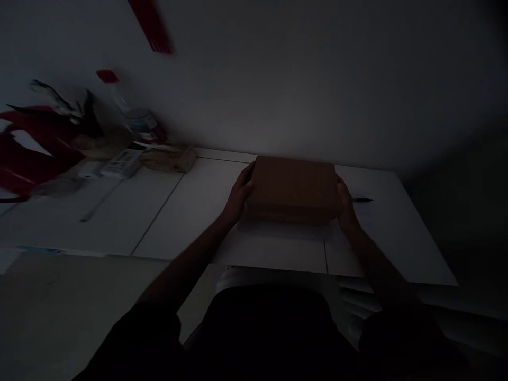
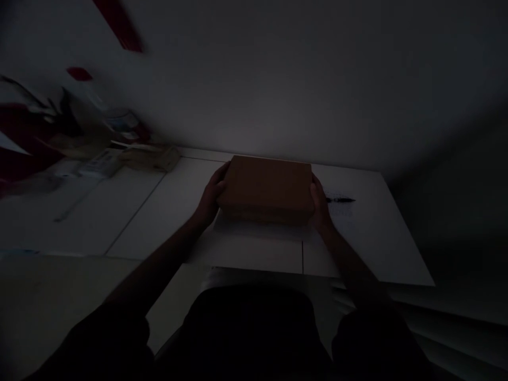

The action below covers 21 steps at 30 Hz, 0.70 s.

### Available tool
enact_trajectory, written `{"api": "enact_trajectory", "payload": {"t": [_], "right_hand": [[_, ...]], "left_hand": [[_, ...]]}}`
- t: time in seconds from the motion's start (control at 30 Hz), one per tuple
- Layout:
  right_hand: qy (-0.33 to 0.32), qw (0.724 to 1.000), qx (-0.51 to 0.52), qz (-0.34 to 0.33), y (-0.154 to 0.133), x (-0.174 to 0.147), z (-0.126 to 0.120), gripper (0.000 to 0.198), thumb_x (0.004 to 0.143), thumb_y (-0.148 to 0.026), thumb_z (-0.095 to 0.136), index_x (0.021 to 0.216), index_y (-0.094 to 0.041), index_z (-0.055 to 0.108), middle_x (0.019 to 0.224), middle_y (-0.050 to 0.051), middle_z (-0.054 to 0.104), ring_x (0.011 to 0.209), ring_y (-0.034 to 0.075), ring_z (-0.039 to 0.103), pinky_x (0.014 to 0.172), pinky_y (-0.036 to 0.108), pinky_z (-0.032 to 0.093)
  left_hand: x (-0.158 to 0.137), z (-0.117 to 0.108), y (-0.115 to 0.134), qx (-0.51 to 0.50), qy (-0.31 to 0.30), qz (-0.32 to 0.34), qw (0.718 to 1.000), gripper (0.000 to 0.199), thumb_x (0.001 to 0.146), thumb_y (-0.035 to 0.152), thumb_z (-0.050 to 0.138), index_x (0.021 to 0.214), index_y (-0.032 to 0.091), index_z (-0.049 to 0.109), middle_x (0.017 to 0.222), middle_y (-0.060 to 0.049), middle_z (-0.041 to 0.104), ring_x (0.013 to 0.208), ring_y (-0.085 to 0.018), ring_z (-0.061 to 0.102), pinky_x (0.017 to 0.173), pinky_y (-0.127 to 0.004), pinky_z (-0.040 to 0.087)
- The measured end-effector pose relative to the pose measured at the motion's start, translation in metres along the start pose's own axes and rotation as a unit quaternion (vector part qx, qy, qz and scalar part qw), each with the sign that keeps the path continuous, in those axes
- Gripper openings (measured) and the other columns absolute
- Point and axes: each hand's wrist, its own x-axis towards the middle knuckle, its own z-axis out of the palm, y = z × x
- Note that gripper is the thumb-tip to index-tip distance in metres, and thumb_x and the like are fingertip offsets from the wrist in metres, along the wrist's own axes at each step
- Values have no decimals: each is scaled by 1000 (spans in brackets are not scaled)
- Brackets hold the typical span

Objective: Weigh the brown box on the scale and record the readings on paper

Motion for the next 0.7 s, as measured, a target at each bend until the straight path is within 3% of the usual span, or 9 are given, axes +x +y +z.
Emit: {"api": "enact_trajectory", "payload": {"t": [0.33, 0.7], "right_hand": [[32, 999, 32, 20, 4, 1, -2, 68, 87, -76, 58, 136, -28, 58, 147, 6, 53, 139, 30, 48, 119, 53, 40], [45, 999, 7, -1, 7, 3, -8, 63, 89, -73, 60, 131, -26, 62, 140, 8, 58, 136, 30, 52, 113, 50, 46]], "left_hand": [[-1, -2, -4, 16, 5, 8, 1000, 66, 93, 61, 57, 149, 27, 49, 157, -10, 47, 146, -37, 40, 122, -55, 31], [-2, 0, -6, 3, -7, 27, 1000, 62, 97, 58, 53, 150, 29, 47, 158, -8, 46, 147, -35, 39, 123, -52, 31]]}}
